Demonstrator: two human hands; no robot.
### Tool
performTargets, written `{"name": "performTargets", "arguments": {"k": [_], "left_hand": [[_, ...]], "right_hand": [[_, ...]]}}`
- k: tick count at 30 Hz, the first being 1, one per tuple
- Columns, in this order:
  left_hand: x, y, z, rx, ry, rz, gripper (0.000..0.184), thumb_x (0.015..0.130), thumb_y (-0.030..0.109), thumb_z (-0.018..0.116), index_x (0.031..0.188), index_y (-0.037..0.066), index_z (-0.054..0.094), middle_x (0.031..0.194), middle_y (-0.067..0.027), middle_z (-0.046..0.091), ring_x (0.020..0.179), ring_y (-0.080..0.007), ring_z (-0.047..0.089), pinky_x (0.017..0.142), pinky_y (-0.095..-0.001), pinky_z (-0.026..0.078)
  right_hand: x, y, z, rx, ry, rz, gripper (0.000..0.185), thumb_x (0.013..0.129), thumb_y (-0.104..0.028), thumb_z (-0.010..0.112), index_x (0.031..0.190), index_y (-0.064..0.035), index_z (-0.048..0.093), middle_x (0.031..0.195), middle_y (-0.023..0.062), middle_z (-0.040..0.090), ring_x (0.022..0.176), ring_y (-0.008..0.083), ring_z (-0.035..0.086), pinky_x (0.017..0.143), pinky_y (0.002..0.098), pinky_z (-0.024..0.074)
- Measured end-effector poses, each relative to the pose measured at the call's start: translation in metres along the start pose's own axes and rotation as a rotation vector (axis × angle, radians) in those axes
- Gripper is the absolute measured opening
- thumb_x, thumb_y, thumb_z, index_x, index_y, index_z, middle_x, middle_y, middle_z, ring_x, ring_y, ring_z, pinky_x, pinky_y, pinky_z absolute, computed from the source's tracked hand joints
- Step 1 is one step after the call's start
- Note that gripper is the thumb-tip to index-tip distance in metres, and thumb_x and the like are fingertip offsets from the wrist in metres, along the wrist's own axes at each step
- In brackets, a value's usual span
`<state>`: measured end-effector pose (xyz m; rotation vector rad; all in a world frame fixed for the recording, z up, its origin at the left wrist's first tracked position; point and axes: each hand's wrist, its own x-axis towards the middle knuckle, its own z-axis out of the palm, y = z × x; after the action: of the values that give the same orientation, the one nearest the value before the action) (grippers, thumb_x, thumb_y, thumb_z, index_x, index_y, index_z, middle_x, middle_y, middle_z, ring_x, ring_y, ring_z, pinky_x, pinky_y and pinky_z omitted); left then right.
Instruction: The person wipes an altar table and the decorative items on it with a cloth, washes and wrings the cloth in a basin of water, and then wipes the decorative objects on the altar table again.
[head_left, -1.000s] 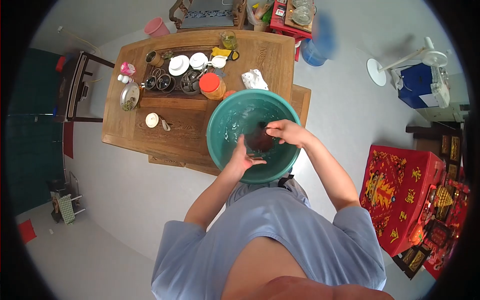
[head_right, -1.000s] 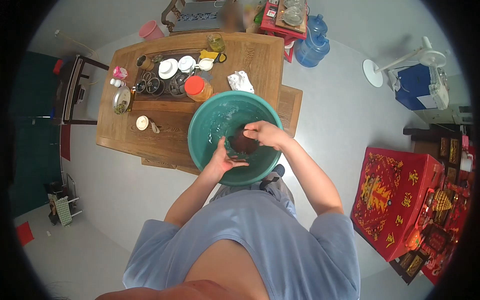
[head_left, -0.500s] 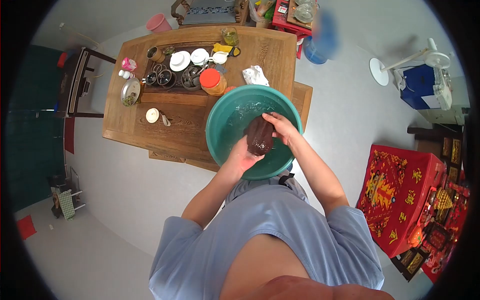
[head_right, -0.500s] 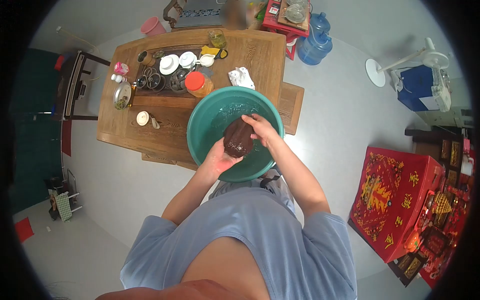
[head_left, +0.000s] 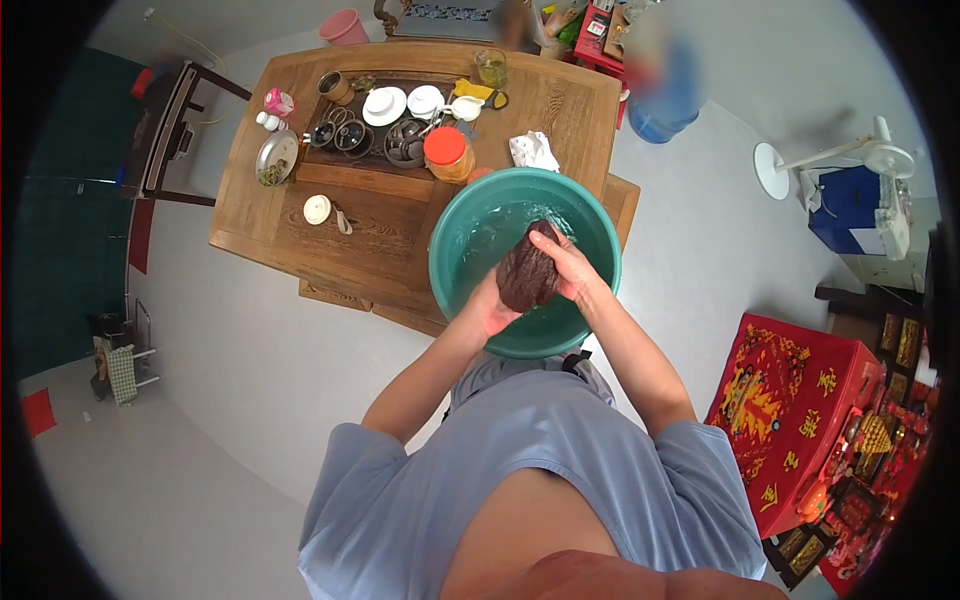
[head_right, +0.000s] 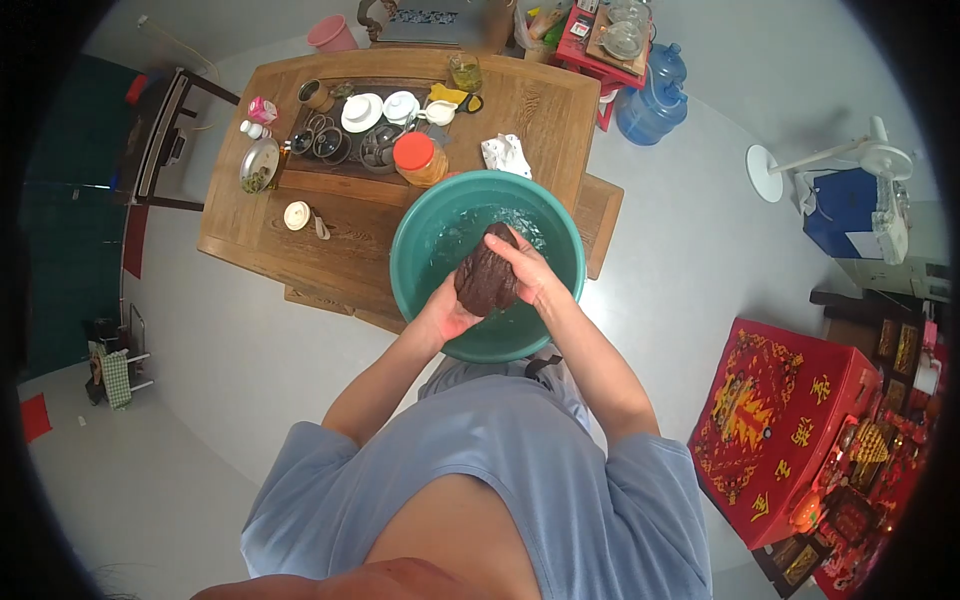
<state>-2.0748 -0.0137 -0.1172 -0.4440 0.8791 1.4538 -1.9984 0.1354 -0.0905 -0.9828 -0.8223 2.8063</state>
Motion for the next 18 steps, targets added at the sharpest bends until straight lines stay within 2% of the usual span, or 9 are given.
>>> {"name": "performTargets", "arguments": {"k": [2,5,8,9,11,12,13,18], "left_hand": [[-0.020,0.014,0.014,0.054,0.146,-0.185,0.048,0.100,0.053,0.039,0.131,0.019,0.054,0.125,-0.0061,0.061,0.110,-0.0249,0.062,0.093,-0.0535,0.051],[-0.014,0.015,0.016,-0.125,-0.016,-0.100,0.052,0.099,0.057,0.040,0.131,0.018,0.053,0.126,-0.0075,0.061,0.115,-0.0270,0.059,0.096,-0.0583,0.047],[0.029,0.004,0.005,-0.122,0.232,0.011,0.049,0.099,0.053,0.041,0.130,0.016,0.053,0.124,-0.0079,0.061,0.113,-0.0264,0.061,0.095,-0.0577,0.048],[0.043,-0.001,-0.006,-0.124,0.209,0.084,0.044,0.100,0.046,0.047,0.125,0.011,0.054,0.118,-0.0089,0.063,0.106,-0.0249,0.064,0.090,-0.0520,0.053],[0.055,-0.007,-0.006,-0.122,0.261,0.197,0.038,0.099,0.037,0.052,0.122,0.008,0.055,0.115,-0.0093,0.064,0.102,-0.0245,0.066,0.085,-0.0459,0.056],[0.054,-0.008,-0.001,-0.122,0.288,0.253,0.035,0.098,0.033,0.055,0.121,0.006,0.056,0.113,-0.0096,0.064,0.100,-0.0243,0.067,0.083,-0.0428,0.057],[0.049,-0.006,0.008,-0.141,0.352,0.262,0.026,0.094,0.020,0.062,0.113,0.004,0.058,0.102,-0.0082,0.066,0.093,-0.0219,0.068,0.076,-0.0356,0.057],[0.052,-0.021,0.010,0.379,0.466,0.650,0.011,0.084,0.003,0.064,0.094,0.005,0.059,0.086,-0.0023,0.062,0.076,-0.0163,0.062,0.066,-0.0307,0.051]], "right_hand": [[0.002,0.004,-0.003,-0.078,-0.063,-0.072,0.036,0.087,-0.021,0.075,0.116,-0.0087,0.056,0.105,0.0045,0.063,0.099,0.0175,0.063,0.089,0.0370,0.0534],[0.002,0.015,-0.002,-0.135,-0.074,-0.165,0.034,0.087,-0.019,0.075,0.112,-0.0085,0.056,0.100,0.0025,0.062,0.093,0.0145,0.063,0.084,0.0329,0.0541],[0.006,0.030,-0.006,-0.097,0.067,-0.218,0.036,0.087,-0.025,0.075,0.112,-0.0083,0.056,0.100,0.0035,0.062,0.091,0.0161,0.064,0.082,0.0340,0.0549],[0.007,0.033,-0.005,-0.037,0.157,-0.209,0.038,0.087,-0.028,0.075,0.113,-0.0085,0.056,0.101,0.0040,0.063,0.091,0.0171,0.064,0.083,0.0361,0.0553],[0.011,0.037,-0.005,0.090,0.309,-0.170,0.047,0.086,-0.039,0.074,0.116,-0.0079,0.055,0.104,0.0070,0.064,0.094,0.0222,0.066,0.085,0.0422,0.0561],[0.013,0.039,-0.007,0.109,0.343,-0.130,0.048,0.086,-0.039,0.074,0.116,-0.0075,0.055,0.104,0.0074,0.064,0.094,0.0230,0.066,0.085,0.0430,0.0562],[0.015,0.040,-0.009,0.127,0.377,-0.093,0.048,0.086,-0.040,0.074,0.116,-0.0070,0.055,0.104,0.0079,0.064,0.095,0.0238,0.066,0.085,0.0438,0.0563],[0.038,0.053,-0.031,0.146,0.508,0.053,0.047,0.087,-0.041,0.071,0.116,-0.0067,0.056,0.106,0.0106,0.064,0.092,0.0284,0.066,0.082,0.0483,0.0553]]}}
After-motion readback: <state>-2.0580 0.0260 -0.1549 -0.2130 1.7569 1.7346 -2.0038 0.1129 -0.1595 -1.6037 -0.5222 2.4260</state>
